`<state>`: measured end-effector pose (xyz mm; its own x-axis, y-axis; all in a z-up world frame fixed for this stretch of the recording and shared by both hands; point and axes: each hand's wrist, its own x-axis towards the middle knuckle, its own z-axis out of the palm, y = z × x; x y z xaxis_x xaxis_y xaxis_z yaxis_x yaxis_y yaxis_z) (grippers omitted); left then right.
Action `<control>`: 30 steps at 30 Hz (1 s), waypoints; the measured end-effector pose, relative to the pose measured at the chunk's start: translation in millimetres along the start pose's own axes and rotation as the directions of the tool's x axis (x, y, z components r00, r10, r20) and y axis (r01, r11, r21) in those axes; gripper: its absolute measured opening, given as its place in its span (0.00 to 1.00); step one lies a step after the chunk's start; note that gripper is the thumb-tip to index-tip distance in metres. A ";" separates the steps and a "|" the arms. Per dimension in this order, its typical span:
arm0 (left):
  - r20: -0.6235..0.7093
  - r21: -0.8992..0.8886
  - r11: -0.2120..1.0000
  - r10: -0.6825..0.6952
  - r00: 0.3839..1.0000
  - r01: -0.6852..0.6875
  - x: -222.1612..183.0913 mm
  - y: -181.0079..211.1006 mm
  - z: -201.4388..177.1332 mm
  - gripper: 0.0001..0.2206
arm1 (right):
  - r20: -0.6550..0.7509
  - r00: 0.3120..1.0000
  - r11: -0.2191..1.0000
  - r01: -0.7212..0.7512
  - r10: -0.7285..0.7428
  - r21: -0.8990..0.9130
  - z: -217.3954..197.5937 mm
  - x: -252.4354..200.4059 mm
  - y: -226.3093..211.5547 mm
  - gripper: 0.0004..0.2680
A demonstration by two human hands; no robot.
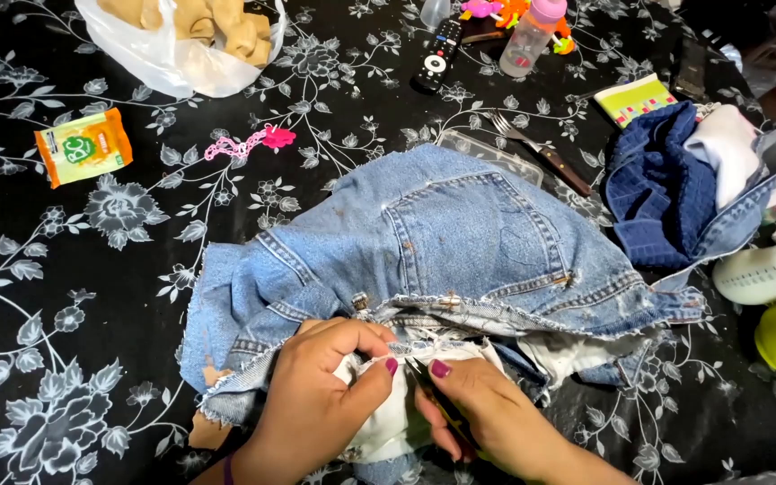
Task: Using small scissors to trim and remove loose threads from the frayed hem of denim shorts.
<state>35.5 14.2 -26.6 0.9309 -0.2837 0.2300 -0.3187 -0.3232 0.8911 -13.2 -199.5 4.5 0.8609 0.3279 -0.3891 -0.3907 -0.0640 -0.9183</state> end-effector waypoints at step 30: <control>-0.017 -0.021 1.000 0.002 1.000 -0.002 -1.4 0.3 -2.0 0.02 | -0.063 0.998 1.000 0.001 0.001 0.031 3.0 -1.5 1.2 0.22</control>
<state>34.5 16.3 -25.9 0.9334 -0.2685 0.2382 -0.3166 -0.3033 0.8988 -15.9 -197.2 4.2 0.8792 0.2678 -0.3941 -0.3999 -0.0347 -0.9159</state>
